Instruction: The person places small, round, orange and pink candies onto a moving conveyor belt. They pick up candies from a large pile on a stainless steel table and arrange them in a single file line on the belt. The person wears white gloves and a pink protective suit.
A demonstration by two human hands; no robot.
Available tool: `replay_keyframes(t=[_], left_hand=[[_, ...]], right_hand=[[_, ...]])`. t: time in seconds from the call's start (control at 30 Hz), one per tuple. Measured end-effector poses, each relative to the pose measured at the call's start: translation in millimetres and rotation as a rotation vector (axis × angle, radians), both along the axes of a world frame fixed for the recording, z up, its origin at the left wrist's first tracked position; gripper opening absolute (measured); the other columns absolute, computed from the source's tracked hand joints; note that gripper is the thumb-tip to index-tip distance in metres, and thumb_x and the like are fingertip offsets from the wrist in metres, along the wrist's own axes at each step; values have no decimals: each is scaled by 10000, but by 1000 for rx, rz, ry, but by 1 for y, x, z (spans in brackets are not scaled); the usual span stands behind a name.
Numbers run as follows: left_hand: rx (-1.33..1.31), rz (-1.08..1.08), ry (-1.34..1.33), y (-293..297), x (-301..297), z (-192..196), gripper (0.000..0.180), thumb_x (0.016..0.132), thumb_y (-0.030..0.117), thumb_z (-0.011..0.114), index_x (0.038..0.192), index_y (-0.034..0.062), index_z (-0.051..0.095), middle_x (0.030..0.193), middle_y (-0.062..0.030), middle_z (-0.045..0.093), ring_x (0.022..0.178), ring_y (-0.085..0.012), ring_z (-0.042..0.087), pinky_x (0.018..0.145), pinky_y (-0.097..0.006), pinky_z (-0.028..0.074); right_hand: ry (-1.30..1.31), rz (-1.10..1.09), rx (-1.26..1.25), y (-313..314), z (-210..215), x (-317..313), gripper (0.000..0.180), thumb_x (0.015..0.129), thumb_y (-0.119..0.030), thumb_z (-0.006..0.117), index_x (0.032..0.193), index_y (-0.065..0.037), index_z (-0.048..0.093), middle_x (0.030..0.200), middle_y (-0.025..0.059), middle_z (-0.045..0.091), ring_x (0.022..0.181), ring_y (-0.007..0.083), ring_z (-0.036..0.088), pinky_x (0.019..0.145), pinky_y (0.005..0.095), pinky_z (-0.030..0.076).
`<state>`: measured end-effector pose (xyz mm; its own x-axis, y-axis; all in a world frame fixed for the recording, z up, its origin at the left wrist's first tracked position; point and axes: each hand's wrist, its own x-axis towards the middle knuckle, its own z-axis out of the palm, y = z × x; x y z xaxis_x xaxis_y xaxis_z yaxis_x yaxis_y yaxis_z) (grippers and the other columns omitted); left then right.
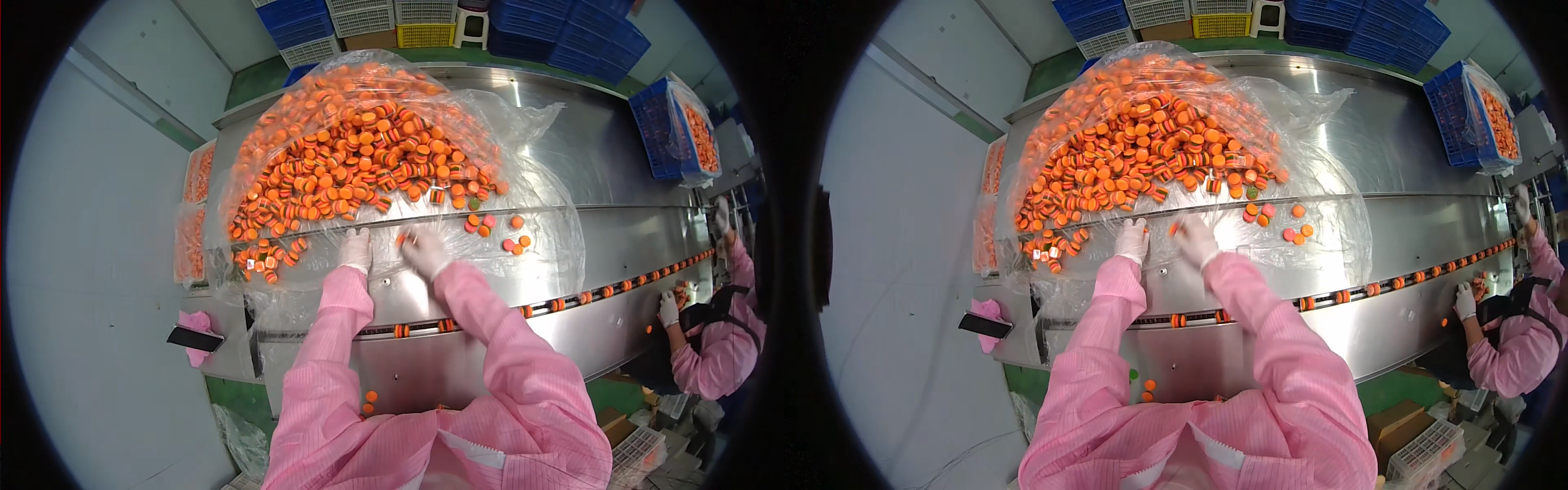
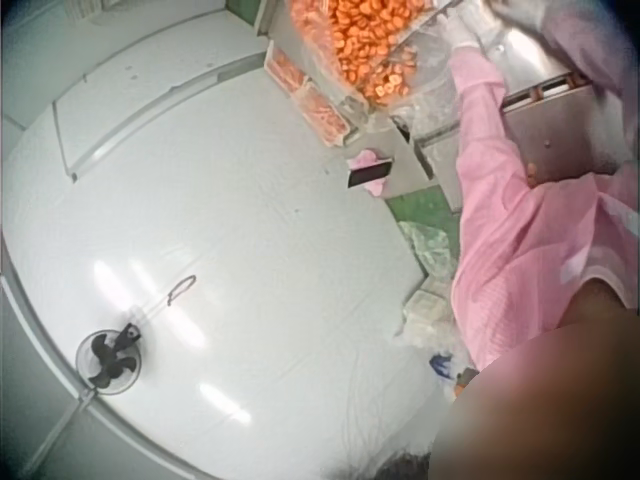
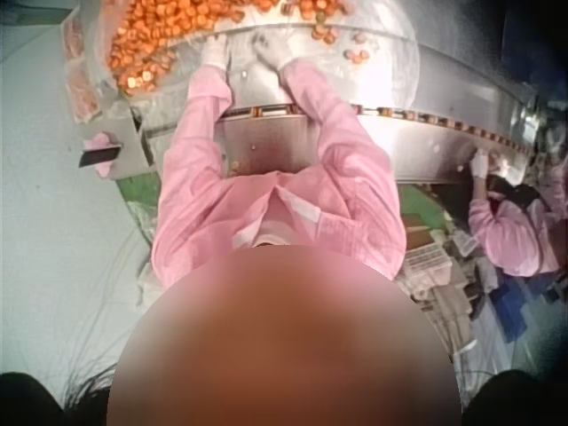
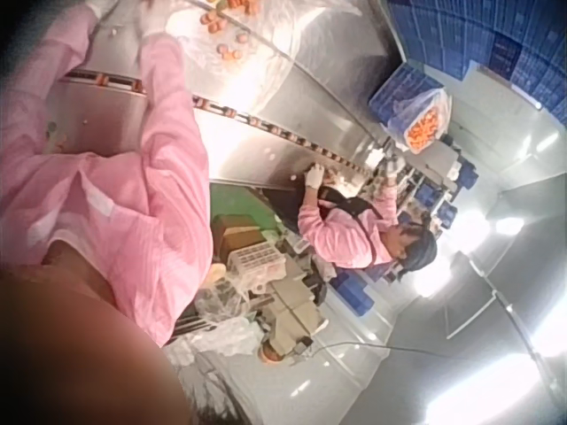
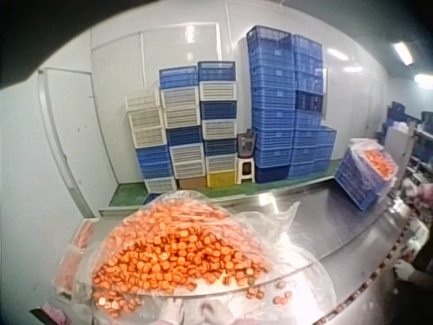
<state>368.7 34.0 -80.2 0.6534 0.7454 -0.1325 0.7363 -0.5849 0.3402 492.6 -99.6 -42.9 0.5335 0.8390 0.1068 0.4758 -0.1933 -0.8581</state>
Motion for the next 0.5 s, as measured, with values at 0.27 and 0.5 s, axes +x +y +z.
replay_keyframes(t=[0.27, 0.5], left_hand=[[-277, -389, -209, 2, -44, 0, 168, 695, 6, 575, 826, 109, 593, 846, -108, 442, 865, -284, 459, 786, -316, 402], [-655, -355, 38, -83, -137, 19, 274, 687, 40, 618, 913, 85, 469, 867, -135, 449, 814, -323, 500, 739, -379, 429]], right_hand=[[-108, 346, -152, -95, -56, -132, 102, 736, -36, 511, 795, -72, 587, 910, 191, 522, 790, 346, 538, 670, 413, 449], [-126, -110, -50, -104, -38, -42, 150, 760, -6, 493, 882, -69, 553, 889, 155, 526, 835, 331, 526, 727, 393, 436]])
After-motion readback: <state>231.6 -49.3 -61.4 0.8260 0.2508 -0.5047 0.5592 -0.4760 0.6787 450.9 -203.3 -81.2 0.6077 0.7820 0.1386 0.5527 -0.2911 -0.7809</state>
